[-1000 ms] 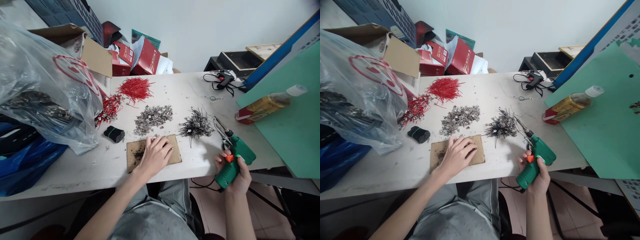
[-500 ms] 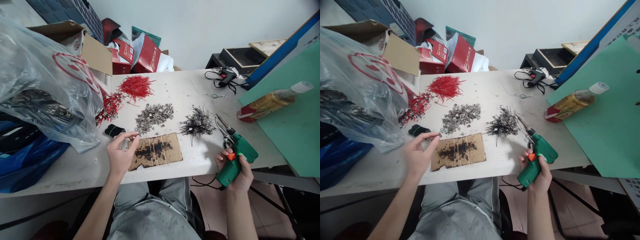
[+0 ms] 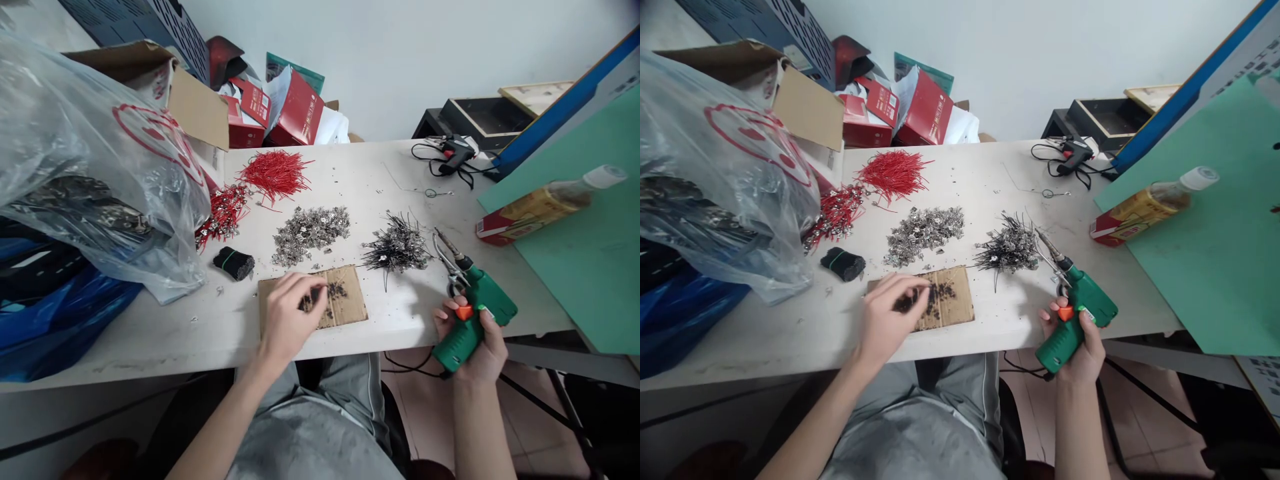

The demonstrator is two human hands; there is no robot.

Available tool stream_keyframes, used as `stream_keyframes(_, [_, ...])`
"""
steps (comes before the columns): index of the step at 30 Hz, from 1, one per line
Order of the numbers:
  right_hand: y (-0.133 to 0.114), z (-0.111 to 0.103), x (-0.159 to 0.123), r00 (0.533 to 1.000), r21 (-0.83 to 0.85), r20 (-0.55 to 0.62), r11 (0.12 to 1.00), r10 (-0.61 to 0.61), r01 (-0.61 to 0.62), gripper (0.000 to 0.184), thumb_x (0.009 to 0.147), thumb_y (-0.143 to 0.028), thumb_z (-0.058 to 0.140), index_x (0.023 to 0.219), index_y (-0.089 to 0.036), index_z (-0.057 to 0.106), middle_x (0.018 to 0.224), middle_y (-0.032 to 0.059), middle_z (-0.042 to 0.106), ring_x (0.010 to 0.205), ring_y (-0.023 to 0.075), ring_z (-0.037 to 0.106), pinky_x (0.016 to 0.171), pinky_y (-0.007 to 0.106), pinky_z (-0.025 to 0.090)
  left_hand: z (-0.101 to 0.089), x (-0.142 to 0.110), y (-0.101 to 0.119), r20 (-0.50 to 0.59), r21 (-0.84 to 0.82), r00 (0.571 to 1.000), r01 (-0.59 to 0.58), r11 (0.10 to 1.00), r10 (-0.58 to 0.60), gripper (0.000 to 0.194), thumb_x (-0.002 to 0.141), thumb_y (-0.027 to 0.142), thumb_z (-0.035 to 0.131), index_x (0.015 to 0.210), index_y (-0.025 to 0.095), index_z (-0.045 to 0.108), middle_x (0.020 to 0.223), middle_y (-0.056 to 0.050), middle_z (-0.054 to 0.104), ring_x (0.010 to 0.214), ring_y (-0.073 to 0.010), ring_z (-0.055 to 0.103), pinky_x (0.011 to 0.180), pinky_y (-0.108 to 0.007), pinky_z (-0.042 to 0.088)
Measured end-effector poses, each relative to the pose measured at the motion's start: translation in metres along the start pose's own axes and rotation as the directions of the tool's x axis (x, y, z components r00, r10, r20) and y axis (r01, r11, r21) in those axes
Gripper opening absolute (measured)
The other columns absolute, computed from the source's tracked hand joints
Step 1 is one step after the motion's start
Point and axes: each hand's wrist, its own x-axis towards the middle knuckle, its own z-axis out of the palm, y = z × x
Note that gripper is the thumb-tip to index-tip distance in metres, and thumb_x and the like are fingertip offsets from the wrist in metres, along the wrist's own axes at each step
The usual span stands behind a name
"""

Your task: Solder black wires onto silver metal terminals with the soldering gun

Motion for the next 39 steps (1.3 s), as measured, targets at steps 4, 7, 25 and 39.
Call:
stream_keyframes(4, [0.0, 0.001, 0.0, 1.0, 0.0, -0.004, 1.0, -0.009, 0.009, 0.04, 0.075, -0.031, 0.078, 0.109, -0.013, 0.068, 0.093, 0.0033, 0.058, 0.082, 0.0139, 0.057, 0.068, 0.026, 0.056, 0.025, -0.001, 0.007, 0.177, 0.111, 0.984, -0.045, 0.993, 0.024, 0.013, 0.083, 0.003, 0.063, 0.088, 0.014, 0.069, 0.087, -0.006, 0.071, 0.083, -0.0203, 0.063, 0.078, -0.037, 0.056])
stream_keyframes(7, [-0.001, 0.001, 0.0, 1.0, 0.004, -0.005, 1.0, -0.015, 0.015, 0.04, 0.075, -0.031, 0.079, 0.109, -0.013, 0.068, 0.092, 0.0029, 0.058, 0.082, 0.0134, 0.057, 0.066, 0.025, 0.055, 0.037, 0.001, 0.009, 0.213, 0.121, 0.977, -0.045, 0.992, 0.018, 0.014, 0.08, 0.002, 0.064, 0.087, 0.013, 0.069, 0.086, -0.006, 0.071, 0.08, -0.0203, 0.063, 0.075, -0.037, 0.056])
stream_keyframes(25, [0.0, -0.004, 0.001, 1.0, 0.022, 0.005, 1.0, 0.006, -0.006, 0.036, 0.077, -0.032, 0.078, 0.106, -0.013, 0.069, 0.092, 0.0025, 0.059, 0.083, 0.0131, 0.058, 0.068, 0.026, 0.057, 0.009, 0.007, -0.012, 0.208, 0.22, 0.977, -0.004, 0.975, -0.043, 0.014, 0.083, 0.005, 0.062, 0.084, 0.017, 0.069, 0.085, -0.004, 0.069, 0.083, -0.0213, 0.063, 0.08, -0.036, 0.052])
stream_keyframes(39, [0.0, -0.002, 0.001, 1.0, 0.009, 0.009, 1.0, 0.002, -0.002, 0.039, 0.077, -0.032, 0.079, 0.109, -0.013, 0.068, 0.092, 0.0022, 0.059, 0.083, 0.0128, 0.058, 0.07, 0.026, 0.058, 0.018, 0.011, -0.016, 0.142, 0.173, 0.99, -0.05, 0.984, 0.026, 0.012, 0.092, 0.008, 0.059, 0.093, 0.015, 0.07, 0.091, -0.007, 0.07, 0.086, -0.0216, 0.061, 0.083, -0.04, 0.053])
